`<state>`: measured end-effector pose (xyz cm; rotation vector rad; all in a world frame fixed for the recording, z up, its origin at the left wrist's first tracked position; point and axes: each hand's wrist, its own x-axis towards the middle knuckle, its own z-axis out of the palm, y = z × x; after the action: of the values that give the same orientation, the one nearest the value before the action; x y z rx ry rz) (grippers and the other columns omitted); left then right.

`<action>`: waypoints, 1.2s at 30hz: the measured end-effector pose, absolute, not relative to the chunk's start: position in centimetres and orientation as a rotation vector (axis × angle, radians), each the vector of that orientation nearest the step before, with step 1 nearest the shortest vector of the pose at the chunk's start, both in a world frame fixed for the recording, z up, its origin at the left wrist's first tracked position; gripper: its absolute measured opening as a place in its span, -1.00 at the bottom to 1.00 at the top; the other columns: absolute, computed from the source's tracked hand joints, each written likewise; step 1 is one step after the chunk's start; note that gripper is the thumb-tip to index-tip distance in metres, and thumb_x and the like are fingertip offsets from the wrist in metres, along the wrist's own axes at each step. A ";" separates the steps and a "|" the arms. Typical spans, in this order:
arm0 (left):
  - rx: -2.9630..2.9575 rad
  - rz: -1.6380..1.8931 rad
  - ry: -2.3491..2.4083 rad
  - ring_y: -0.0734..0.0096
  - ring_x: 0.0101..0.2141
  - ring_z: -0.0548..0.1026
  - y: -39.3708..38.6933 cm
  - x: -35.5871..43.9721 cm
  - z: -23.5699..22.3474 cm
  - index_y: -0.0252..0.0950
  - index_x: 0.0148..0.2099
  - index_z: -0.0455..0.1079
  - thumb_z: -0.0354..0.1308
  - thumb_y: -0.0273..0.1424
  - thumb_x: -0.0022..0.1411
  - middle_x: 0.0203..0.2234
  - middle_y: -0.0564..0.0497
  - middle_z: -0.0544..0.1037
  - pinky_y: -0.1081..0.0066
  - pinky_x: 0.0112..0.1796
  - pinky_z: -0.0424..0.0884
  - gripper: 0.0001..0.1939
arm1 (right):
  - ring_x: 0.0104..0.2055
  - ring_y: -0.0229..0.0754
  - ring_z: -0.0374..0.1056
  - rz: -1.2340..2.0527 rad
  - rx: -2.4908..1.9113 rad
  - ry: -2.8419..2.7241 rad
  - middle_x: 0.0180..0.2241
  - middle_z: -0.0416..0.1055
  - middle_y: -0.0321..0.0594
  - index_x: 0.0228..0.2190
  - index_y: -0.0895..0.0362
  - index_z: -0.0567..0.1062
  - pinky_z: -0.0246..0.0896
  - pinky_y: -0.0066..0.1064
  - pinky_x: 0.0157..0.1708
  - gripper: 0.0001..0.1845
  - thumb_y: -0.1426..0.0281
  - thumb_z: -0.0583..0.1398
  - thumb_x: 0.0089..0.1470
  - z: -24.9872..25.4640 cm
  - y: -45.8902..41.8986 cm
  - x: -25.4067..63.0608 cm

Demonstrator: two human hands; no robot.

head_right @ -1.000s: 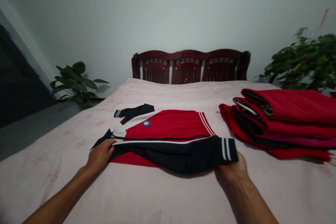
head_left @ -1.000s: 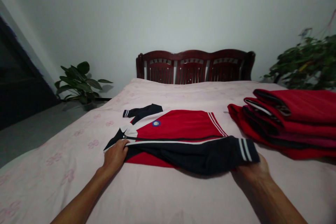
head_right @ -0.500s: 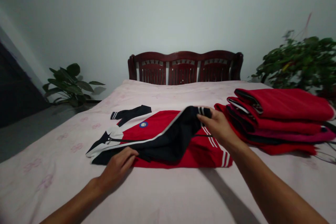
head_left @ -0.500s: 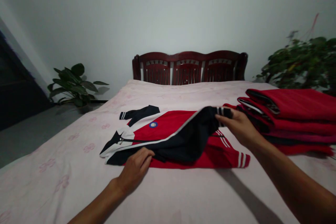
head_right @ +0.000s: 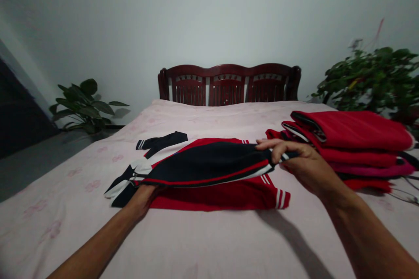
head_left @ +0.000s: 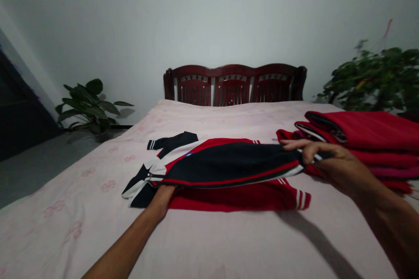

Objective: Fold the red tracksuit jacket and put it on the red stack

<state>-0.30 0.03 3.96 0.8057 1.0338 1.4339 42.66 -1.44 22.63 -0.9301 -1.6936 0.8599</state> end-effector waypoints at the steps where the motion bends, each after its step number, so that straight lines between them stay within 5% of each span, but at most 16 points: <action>1: 0.728 1.442 0.990 0.07 0.09 0.50 -0.3 -0.7 4.1 -0.25 0.03 0.48 0.32 -0.46 0.10 0.01 -0.11 0.60 0.04 0.18 0.34 -0.60 | 0.09 0.14 0.41 0.882 -1.012 -1.688 -0.13 0.59 -0.14 -0.64 0.05 0.50 0.31 -0.02 0.09 -0.76 0.22 0.39 -0.15 21.2 -1.3 43.5; 6: 0.435 1.448 0.761 0.16 0.02 0.56 -2.1 -3.1 5.0 -0.24 -0.07 0.48 0.13 -0.67 0.06 -0.07 -0.04 0.63 0.09 0.12 0.42 -0.60 | 0.12 0.20 0.38 0.878 -1.193 -1.637 -0.11 0.58 -0.05 -0.72 0.06 0.39 0.26 -0.01 0.13 -0.73 0.25 0.33 -0.20 15.6 -1.3 46.4; 10: 0.194 1.399 0.814 0.07 -0.11 0.63 -2.2 -4.8 6.0 -0.28 -0.16 0.47 0.12 -0.48 0.21 -0.24 -0.12 0.65 -0.07 -0.01 0.50 -0.84 | 0.06 0.24 0.42 0.933 -1.352 -1.739 -0.09 0.58 -0.01 -0.73 0.07 0.43 0.32 0.06 0.06 -0.77 0.26 0.26 -0.19 12.3 -2.1 47.4; 16: 0.130 1.422 1.278 0.39 -0.55 0.59 -1.2 -4.4 7.4 -0.30 -0.20 0.40 0.06 -0.51 0.33 -0.54 0.03 0.59 0.37 -0.41 0.59 -0.90 | 0.12 0.22 0.38 0.844 -1.341 -1.767 -0.08 0.57 0.01 -0.73 0.06 0.47 0.27 0.01 0.12 -0.73 0.25 0.23 -0.12 10.2 -2.0 48.4; 24: 0.529 1.350 1.538 0.25 -0.48 0.63 -5.9 -6.0 5.3 -0.33 -0.30 0.38 0.24 -0.53 0.17 -0.51 -0.08 0.62 0.38 -0.50 0.56 -0.92 | 0.17 0.28 0.33 0.580 -1.451 -1.898 -0.06 0.57 -0.02 -0.70 0.05 0.57 0.11 0.08 0.23 -0.83 0.33 0.17 -0.29 6.5 0.0 51.4; 31: 1.205 0.715 1.939 0.41 -0.70 0.35 -7.6 -11.6 7.9 -0.26 -0.59 0.41 0.30 -0.16 0.10 -0.73 0.02 0.47 0.51 -0.64 0.16 -0.64 | 0.10 0.17 0.40 0.254 -1.560 -1.693 0.04 0.50 -0.01 -0.25 0.04 0.61 0.20 0.09 0.17 -0.65 0.22 0.09 0.04 7.3 -1.5 50.5; 36: 1.791 0.884 2.188 0.08 -0.29 0.56 -7.4 -7.8 10.9 -0.09 -0.33 0.58 0.24 -0.10 0.14 -0.38 -0.02 0.64 0.31 -0.24 0.43 -0.78 | 0.29 0.09 0.19 -0.210 -1.460 -2.003 0.22 0.33 0.03 0.13 0.16 0.43 0.03 0.10 0.28 -0.47 0.17 0.01 0.26 8.0 -1.7 43.8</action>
<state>-7.77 -7.36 10.86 1.7908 2.1884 0.8843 43.77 -1.73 7.99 -1.4598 -2.0028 -0.2104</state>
